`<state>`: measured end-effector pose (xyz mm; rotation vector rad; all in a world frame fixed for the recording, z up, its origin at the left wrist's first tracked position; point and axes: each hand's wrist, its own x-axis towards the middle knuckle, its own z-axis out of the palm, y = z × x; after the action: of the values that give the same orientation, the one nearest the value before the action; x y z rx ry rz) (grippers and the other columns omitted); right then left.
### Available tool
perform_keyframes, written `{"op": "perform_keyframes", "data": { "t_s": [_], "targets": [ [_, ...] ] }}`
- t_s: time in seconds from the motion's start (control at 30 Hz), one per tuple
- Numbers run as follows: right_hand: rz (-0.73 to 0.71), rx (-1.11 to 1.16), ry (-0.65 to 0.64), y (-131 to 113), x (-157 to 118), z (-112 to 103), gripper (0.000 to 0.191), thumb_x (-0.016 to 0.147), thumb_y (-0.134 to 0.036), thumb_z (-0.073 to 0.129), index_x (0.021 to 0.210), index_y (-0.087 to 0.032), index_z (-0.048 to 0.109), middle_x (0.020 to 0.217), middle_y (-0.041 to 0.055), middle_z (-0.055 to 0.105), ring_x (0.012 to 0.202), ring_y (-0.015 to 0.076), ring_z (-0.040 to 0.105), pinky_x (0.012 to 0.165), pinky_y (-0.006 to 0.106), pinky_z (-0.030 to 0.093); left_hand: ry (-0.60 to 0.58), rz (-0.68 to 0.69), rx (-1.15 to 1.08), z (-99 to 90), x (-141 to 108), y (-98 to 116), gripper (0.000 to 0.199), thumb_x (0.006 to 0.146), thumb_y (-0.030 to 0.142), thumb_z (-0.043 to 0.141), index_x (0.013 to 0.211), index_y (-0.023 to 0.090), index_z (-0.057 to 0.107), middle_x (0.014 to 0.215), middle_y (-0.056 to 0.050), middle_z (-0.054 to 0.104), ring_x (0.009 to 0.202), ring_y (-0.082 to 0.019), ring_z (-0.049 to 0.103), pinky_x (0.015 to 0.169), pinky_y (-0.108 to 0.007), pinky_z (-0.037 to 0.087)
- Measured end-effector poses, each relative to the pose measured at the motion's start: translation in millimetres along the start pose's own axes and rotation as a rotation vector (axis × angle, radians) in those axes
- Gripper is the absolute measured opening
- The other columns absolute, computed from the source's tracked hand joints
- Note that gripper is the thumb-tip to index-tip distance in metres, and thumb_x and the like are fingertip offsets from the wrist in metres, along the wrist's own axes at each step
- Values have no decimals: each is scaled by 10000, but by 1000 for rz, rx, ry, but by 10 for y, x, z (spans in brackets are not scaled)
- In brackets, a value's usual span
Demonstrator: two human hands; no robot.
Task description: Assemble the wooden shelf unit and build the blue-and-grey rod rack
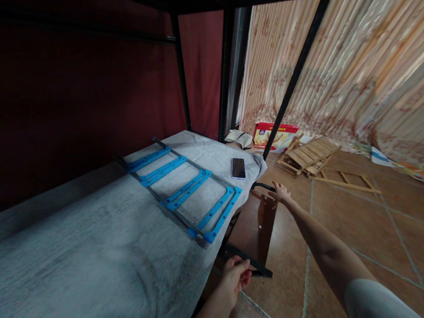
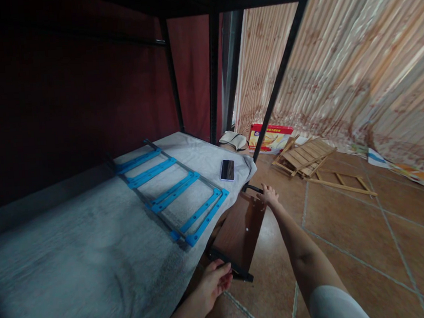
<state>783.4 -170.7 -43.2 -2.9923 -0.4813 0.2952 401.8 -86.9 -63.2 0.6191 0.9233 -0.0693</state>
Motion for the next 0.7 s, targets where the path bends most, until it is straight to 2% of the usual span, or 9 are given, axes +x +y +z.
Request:
{"op": "perform_keyframes", "data": {
  "t_s": [0.2,0.33,0.47,0.57,0.63,0.7],
  "targets": [
    [-2,2,4,-23,-33,-7,657,938,-440,490,1543,-250,321,1472,157,458,1392,321,413,1074,497,363,70,-21,62,-62,-98,32,473,776,166,766,1166,169,498,765,-11,670,624,-126,662,623,-227,481],
    [-9,1,21,-55,-69,-27,648,931,-428,487,1537,-263,330,1480,153,447,1387,324,414,1067,502,373,63,-44,80,-104,-207,32,447,822,139,687,1219,152,481,735,-14,659,608,-129,650,613,-229,468],
    [-21,7,46,-73,-123,-72,656,926,-442,482,1535,-243,339,1503,147,426,1407,320,389,1098,481,358,34,-88,111,-195,-419,55,413,836,184,664,1218,160,507,774,-33,685,643,-138,663,618,-232,456],
    [-36,15,72,-75,-188,-121,647,924,-436,475,1528,-245,350,1510,146,416,1411,324,383,1100,473,361,-78,-64,139,-361,-665,115,396,793,290,724,1135,158,574,831,-58,708,665,-142,666,623,-239,448],
    [-63,43,125,-75,-242,-155,631,915,-417,480,1511,-236,377,1496,151,425,1399,327,393,1094,464,371,-159,-41,159,-522,-861,188,465,704,392,807,1061,157,623,850,-70,715,684,-150,667,619,-243,439],
    [-115,98,212,-92,-303,-190,615,902,-383,485,1487,-210,409,1463,166,449,1377,332,412,1093,461,376,-184,-36,170,-707,-1076,290,574,582,482,879,1005,160,663,844,-74,719,693,-159,665,624,-251,438]
  ]
}}
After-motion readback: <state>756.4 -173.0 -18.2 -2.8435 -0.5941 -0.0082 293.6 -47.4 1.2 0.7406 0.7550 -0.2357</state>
